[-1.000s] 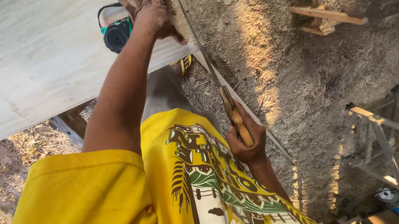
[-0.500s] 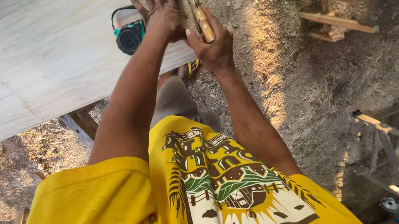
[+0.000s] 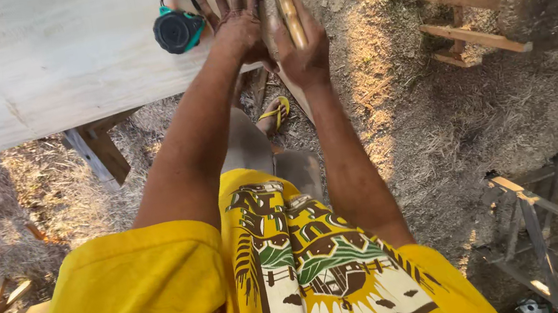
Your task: The person saws a long wooden board resting on supports using a hand saw, steadying the board with the other hand. They then use a tape measure to measure the board, mark it with a pencil, and finally pick up a hammer and work near a metal bar and stacked lumber.
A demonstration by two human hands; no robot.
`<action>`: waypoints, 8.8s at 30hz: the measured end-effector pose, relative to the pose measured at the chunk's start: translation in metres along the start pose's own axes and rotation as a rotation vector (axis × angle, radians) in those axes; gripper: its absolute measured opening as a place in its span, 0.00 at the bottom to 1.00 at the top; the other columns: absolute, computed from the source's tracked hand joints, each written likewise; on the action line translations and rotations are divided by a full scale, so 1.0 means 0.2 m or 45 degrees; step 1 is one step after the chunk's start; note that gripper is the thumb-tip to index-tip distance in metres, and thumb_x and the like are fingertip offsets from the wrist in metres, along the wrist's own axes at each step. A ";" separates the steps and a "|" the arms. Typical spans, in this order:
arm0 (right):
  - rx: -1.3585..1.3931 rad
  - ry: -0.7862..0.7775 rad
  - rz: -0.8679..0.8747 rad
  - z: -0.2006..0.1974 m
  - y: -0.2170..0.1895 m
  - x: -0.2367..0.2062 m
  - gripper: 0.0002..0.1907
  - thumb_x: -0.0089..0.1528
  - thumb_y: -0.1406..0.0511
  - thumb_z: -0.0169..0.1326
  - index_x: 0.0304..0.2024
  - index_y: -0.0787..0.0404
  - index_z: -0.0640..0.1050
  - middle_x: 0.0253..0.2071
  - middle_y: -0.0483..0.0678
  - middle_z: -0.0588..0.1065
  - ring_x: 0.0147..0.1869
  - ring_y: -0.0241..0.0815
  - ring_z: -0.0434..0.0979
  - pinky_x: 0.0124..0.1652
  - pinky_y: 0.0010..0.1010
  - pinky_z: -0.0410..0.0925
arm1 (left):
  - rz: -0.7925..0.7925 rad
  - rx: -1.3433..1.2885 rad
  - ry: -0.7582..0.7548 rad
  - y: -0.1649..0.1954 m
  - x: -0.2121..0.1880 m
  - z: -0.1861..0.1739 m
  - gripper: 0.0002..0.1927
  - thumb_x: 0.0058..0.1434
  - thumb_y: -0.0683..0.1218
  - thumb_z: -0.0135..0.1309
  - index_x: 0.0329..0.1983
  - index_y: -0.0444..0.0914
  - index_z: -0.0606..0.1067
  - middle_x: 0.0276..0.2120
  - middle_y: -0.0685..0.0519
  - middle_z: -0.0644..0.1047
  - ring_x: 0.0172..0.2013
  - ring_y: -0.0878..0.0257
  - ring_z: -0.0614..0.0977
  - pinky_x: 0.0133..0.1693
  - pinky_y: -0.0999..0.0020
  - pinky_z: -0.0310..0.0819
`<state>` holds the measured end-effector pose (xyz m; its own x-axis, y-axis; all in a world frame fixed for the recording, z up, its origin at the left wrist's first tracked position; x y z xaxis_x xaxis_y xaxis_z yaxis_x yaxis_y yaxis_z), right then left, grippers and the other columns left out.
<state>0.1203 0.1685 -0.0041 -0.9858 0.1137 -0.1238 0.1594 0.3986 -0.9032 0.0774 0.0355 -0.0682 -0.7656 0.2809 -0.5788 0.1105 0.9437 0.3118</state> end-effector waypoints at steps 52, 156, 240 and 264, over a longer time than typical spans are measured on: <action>-0.250 0.045 -0.262 -0.25 -0.20 -0.57 0.28 0.64 0.72 0.57 0.66 0.73 0.69 0.42 0.59 0.81 0.39 0.43 0.85 0.35 0.30 0.79 | 0.002 0.096 -0.119 0.01 0.01 0.04 0.89 0.24 0.69 0.75 0.80 0.41 0.33 0.79 0.30 0.38 0.74 0.26 0.31 0.64 0.18 0.19; -0.170 0.008 0.197 -0.57 -0.48 -1.26 0.35 0.56 0.75 0.48 0.69 0.71 0.68 0.52 0.59 0.81 0.40 0.41 0.85 0.40 0.29 0.76 | 0.039 0.025 0.010 0.05 -0.05 0.00 0.94 0.20 0.68 0.78 0.81 0.42 0.30 0.77 0.31 0.29 0.74 0.27 0.26 0.67 0.19 0.20; -0.220 0.152 -0.169 -0.18 -0.05 -0.48 0.32 0.57 0.69 0.61 0.64 0.68 0.73 0.41 0.61 0.80 0.41 0.51 0.80 0.42 0.37 0.74 | 0.012 0.111 -0.118 0.04 -0.06 0.05 0.87 0.26 0.68 0.75 0.81 0.42 0.33 0.78 0.32 0.38 0.74 0.27 0.31 0.65 0.19 0.17; -0.089 0.030 0.317 -0.56 -0.39 -1.37 0.36 0.55 0.75 0.49 0.69 0.71 0.68 0.50 0.60 0.82 0.36 0.40 0.83 0.37 0.28 0.75 | 0.020 0.066 -0.074 0.04 -0.04 0.06 0.90 0.22 0.70 0.75 0.81 0.44 0.31 0.78 0.31 0.36 0.74 0.26 0.31 0.66 0.18 0.19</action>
<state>0.3833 0.2075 0.1455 -0.9143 0.2371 -0.3284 0.4011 0.4172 -0.8155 0.0916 0.0423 -0.0706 -0.7257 0.3043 -0.6171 0.1564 0.9464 0.2827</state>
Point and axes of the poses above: each hand's wrist, its own x-axis towards the middle knuckle, its own z-axis out of the palm, y = z × x, the point moved 6 cm from there along x, towards the middle knuckle
